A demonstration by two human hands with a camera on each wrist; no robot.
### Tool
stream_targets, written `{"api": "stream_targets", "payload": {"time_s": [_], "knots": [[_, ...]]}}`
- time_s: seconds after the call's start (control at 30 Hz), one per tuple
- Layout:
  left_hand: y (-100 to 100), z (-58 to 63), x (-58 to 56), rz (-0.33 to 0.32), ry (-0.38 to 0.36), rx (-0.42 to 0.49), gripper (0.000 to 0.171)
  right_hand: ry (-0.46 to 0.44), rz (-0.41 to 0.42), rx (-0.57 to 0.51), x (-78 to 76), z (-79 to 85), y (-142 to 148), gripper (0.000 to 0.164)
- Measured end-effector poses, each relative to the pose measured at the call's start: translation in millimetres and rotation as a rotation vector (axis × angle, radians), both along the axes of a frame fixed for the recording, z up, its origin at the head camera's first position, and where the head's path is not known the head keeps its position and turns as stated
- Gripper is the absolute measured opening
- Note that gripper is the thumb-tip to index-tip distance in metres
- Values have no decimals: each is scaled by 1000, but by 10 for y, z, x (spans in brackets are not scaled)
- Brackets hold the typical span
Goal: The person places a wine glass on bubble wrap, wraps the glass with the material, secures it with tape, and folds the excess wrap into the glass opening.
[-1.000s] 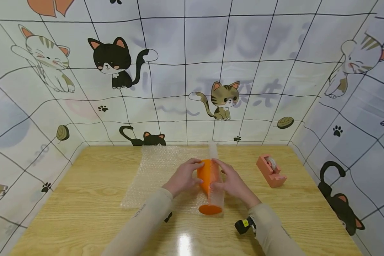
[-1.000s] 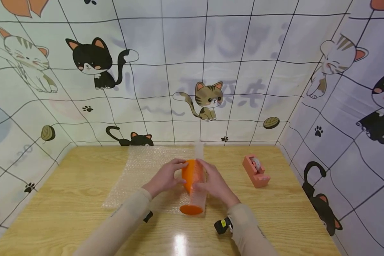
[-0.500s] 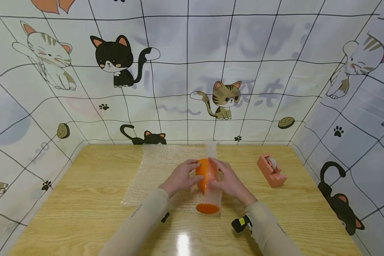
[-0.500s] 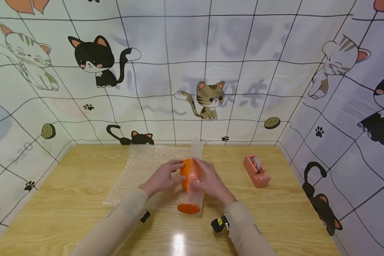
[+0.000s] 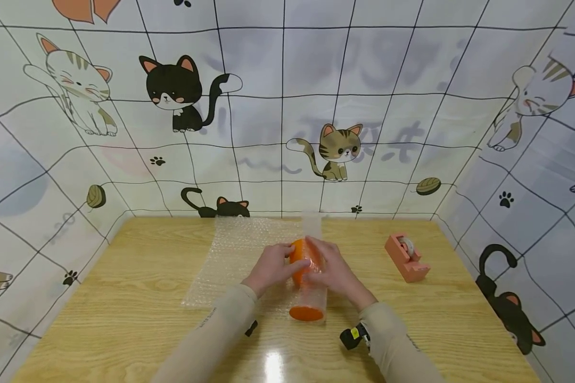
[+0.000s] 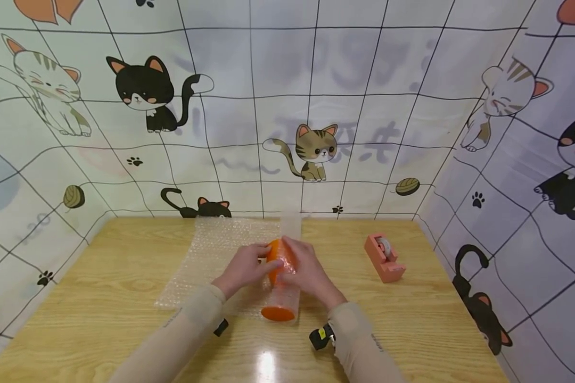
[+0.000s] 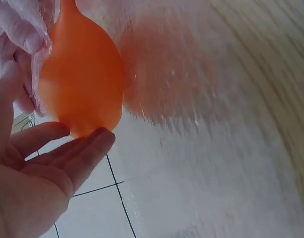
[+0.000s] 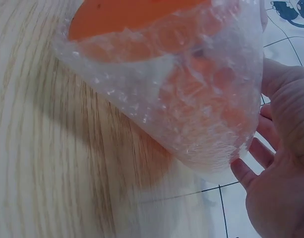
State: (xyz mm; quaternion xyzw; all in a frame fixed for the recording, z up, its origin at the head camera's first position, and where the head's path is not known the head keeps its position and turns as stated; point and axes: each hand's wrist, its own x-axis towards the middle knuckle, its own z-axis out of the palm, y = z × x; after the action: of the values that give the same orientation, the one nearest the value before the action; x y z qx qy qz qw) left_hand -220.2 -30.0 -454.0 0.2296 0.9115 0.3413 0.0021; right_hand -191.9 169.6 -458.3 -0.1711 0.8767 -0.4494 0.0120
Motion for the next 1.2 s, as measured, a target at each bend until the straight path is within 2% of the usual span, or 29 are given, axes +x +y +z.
{"api": "stream_targets", "payload": {"time_s": [0.1,0.33,0.53,0.67,0.8,1.0,1.2], "knots": [[25,5,7,28,-16,10,33,1,-3,-9,-3,-25,-3,86],[-2,7,16,98,-109,64,29,2,-9,-35,10,-30,-3,81],[-53,18,10,137,-192,83,34,34,9,-62,9,-16,23,73],[-94,35,8,160,-237,93,38,13,12,-56,1,13,20,77],[-127,42,4,173,-280,102,51,10,9,-11,-11,27,6,79],[-199,11,-11,145,-305,136,61,81,19,48,-37,5,-21,75],[-251,-13,-23,112,-277,136,61,97,14,42,-35,-1,-32,74]]}}
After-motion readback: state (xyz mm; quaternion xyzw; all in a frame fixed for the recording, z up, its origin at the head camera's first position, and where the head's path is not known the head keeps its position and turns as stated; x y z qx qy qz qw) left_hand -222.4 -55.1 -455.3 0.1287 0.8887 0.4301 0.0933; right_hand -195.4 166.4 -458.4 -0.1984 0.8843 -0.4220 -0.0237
